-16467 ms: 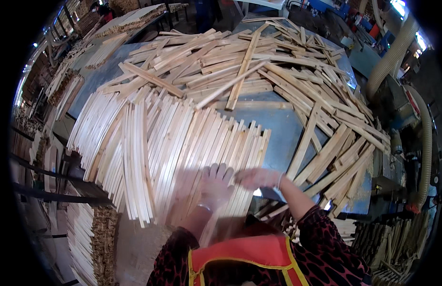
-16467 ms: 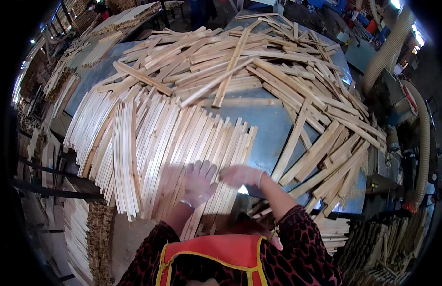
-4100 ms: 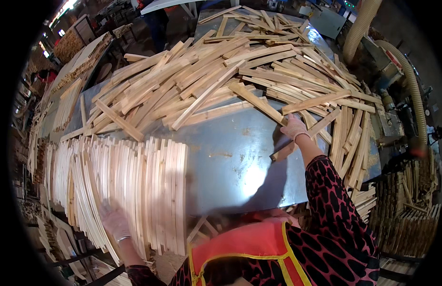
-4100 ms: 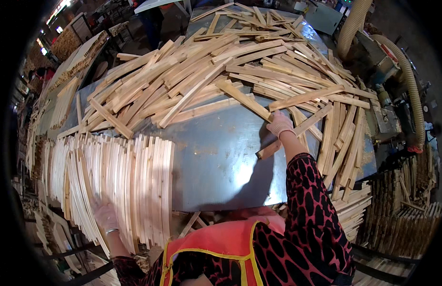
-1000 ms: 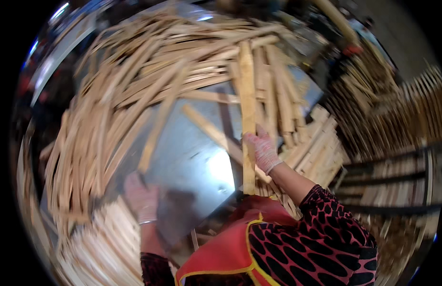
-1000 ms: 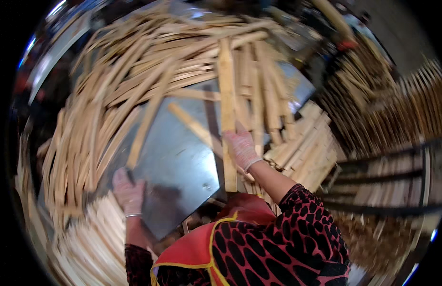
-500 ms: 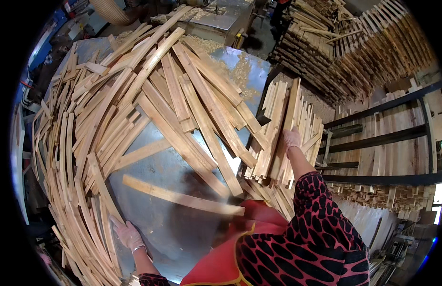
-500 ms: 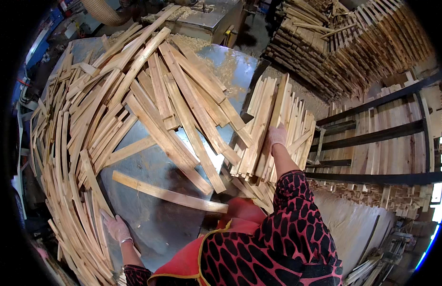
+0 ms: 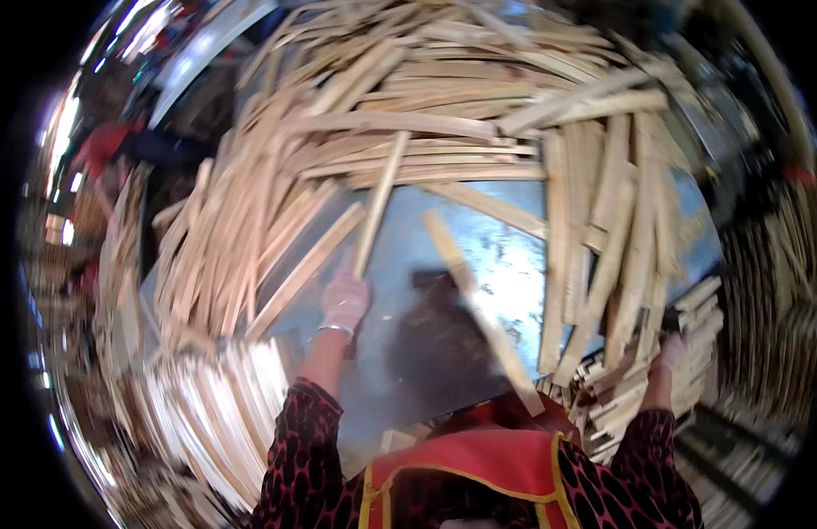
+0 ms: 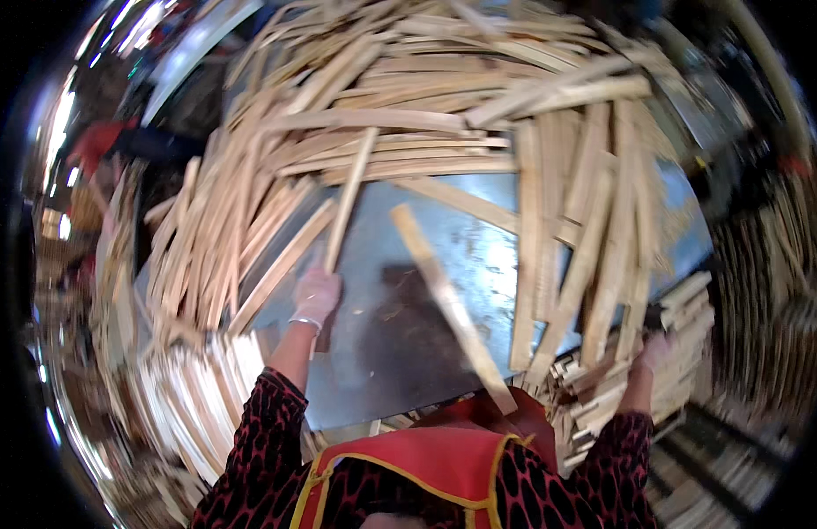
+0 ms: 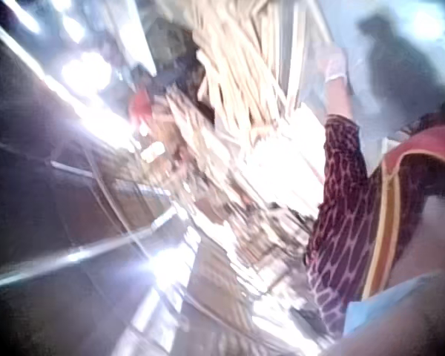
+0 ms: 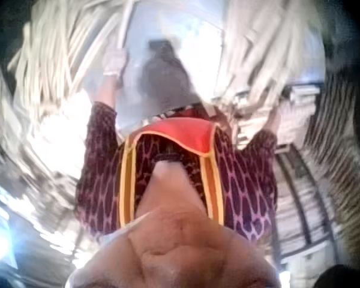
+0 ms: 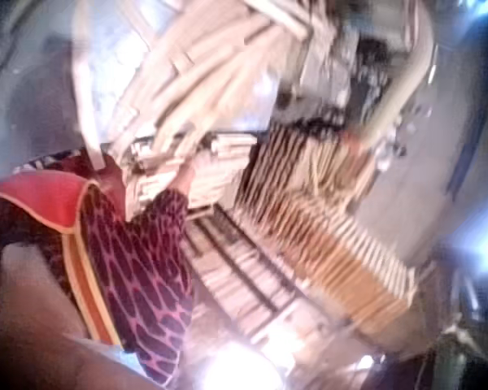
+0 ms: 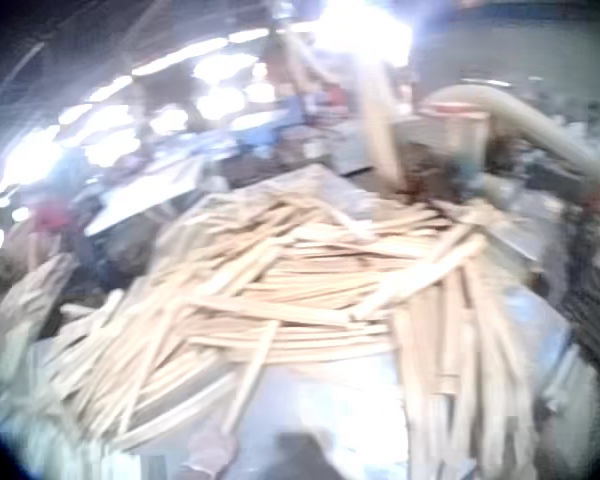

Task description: The person sorts thin wooden strips on a metal table in a workshop. They pick up individual strips from a disorganized pile, inspect them, and place them into a neat, vertical stack. The person occasionally gathers a bundle of sorted strips and moves them to a nearby rack.

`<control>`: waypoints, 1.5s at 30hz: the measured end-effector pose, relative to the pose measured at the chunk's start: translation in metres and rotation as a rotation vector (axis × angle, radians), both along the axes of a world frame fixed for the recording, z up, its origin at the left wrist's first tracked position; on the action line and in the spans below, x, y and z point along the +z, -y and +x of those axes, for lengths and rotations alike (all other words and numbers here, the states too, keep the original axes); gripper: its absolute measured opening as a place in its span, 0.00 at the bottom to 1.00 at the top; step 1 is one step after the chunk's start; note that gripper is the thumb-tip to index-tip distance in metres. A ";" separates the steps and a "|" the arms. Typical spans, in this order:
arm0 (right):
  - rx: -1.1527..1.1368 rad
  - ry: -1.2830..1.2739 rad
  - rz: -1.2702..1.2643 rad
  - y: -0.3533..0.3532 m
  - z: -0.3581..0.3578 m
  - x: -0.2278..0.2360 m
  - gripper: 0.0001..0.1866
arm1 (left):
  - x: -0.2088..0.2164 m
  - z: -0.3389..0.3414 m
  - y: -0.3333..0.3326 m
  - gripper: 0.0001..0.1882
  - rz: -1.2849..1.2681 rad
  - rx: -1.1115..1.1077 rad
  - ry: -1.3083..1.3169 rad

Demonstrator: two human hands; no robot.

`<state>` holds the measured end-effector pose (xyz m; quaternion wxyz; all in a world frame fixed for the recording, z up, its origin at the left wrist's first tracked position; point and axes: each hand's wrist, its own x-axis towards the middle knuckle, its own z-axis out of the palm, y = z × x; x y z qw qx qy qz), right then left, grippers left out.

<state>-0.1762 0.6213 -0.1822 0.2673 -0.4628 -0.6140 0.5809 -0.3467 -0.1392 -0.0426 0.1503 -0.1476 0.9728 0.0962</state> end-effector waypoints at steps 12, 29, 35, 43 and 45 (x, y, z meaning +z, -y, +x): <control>0.840 -0.062 0.710 0.215 -0.084 0.143 0.27 | 0.023 0.339 0.001 0.26 0.439 0.480 -0.392; 1.636 0.280 -0.230 0.650 0.033 0.098 0.25 | 0.023 0.401 0.096 0.39 -0.282 0.374 0.004; 2.480 0.257 0.276 0.740 0.067 0.131 0.27 | -0.016 0.368 0.114 0.35 -0.278 0.311 -0.245; 1.961 -0.288 1.196 0.785 -0.220 0.154 0.33 | -0.019 0.346 0.104 0.43 -0.441 0.307 -0.076; 1.740 -0.265 1.519 0.768 -0.264 0.149 0.35 | -0.023 0.335 0.101 0.46 -0.449 0.334 -0.034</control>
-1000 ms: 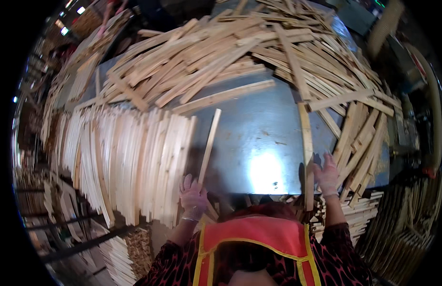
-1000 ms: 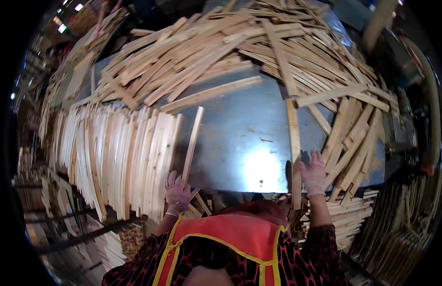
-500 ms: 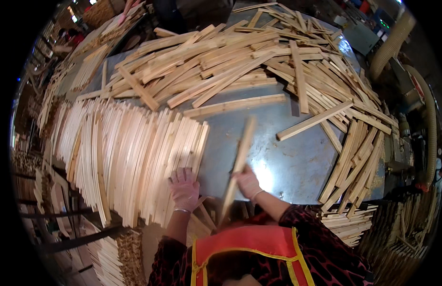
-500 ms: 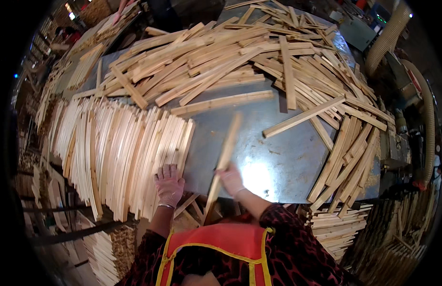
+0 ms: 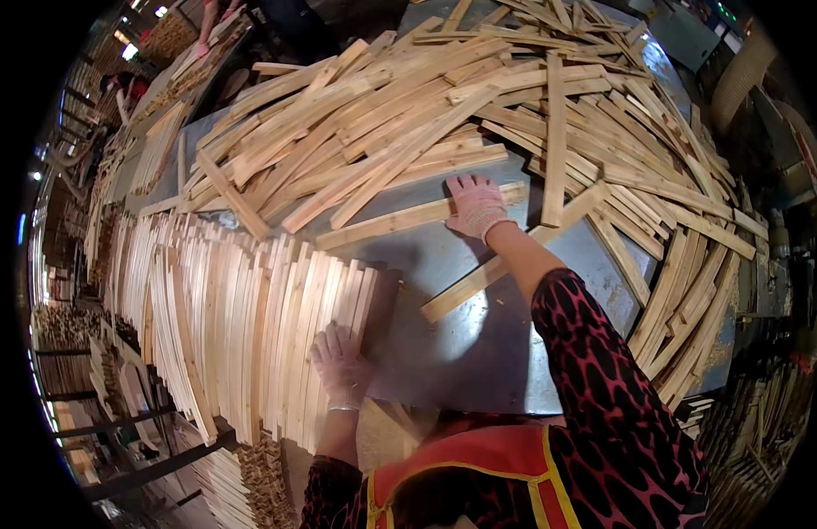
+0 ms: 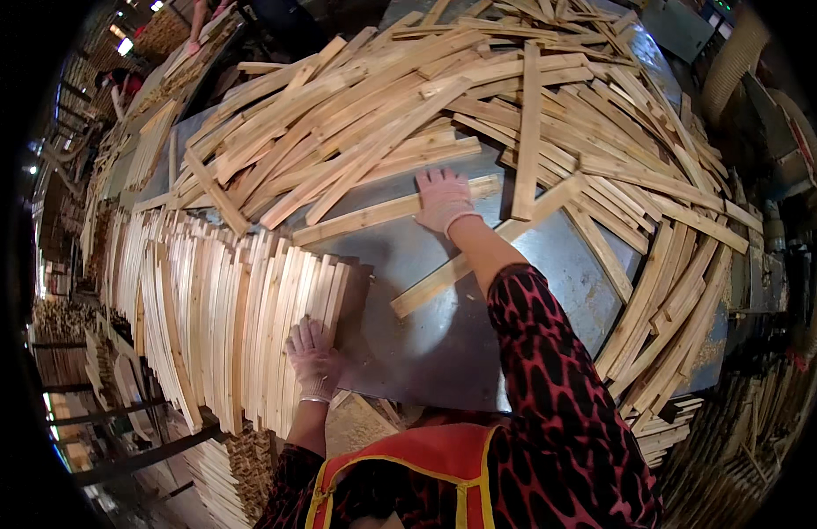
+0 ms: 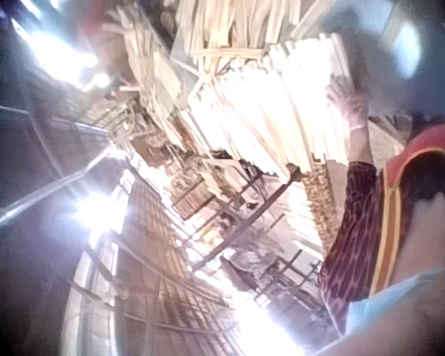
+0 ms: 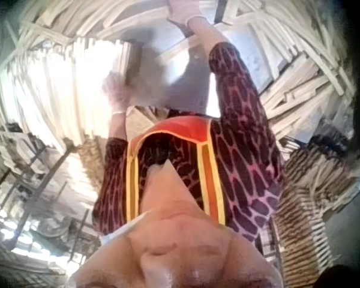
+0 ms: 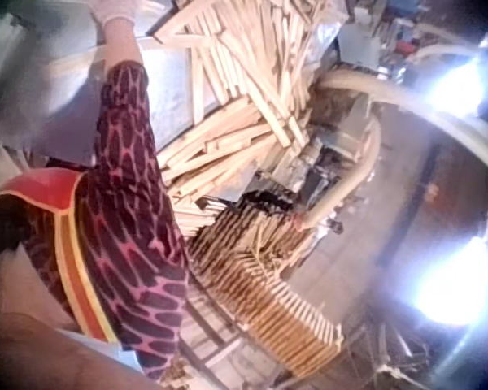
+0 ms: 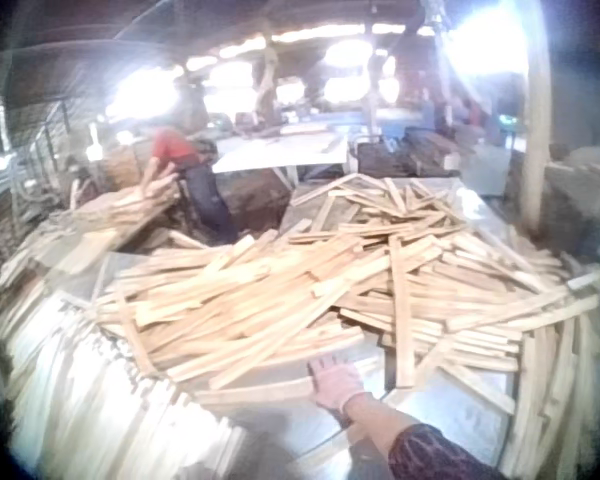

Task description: The person sorts thin wooden strips on a metal table in a workshop. They pick up individual strips from a disorganized pile, inspect them, and place them into a neat, vertical stack. The person occasionally gathers a bundle of sorted strips and moves them to a nearby rack.

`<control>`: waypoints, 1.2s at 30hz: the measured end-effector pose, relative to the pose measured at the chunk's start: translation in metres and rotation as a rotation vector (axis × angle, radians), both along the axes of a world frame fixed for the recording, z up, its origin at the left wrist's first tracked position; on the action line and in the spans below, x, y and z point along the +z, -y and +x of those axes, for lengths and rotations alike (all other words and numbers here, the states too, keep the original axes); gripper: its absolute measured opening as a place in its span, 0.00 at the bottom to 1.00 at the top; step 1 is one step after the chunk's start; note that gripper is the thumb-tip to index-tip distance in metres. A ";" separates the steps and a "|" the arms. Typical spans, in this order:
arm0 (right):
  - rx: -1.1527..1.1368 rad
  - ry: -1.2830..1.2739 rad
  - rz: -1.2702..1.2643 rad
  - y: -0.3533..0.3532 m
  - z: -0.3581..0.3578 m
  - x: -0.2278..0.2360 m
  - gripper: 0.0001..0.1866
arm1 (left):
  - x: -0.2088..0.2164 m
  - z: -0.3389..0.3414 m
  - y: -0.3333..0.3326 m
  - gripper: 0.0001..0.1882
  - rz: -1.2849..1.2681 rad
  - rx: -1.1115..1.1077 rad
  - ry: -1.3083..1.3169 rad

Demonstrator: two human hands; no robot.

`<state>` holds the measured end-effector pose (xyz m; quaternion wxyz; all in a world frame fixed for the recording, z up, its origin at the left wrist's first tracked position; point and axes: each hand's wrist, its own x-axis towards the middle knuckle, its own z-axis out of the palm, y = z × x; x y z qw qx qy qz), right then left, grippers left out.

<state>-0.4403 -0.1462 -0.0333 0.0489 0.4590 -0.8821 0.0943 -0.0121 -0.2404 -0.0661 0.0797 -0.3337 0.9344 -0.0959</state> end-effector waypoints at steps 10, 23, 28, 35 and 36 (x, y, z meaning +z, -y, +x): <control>-0.057 0.363 0.227 -0.190 0.010 -0.003 0.30 | 0.008 -0.008 -0.003 0.46 0.009 0.032 0.066; 0.164 0.617 -0.386 -0.144 0.233 -0.008 0.43 | 0.098 -0.086 -0.077 0.47 1.262 -0.038 -1.381; 0.167 0.355 -0.044 -0.210 0.192 0.037 0.33 | 0.089 -0.027 -0.049 0.23 1.060 0.442 -0.676; 0.069 0.082 0.371 -0.270 0.119 0.015 0.19 | 0.034 0.019 -0.038 0.31 0.147 -0.029 -0.093; 0.164 0.101 0.341 -0.241 0.132 0.032 0.17 | 0.028 0.023 -0.030 0.35 0.095 0.012 -0.064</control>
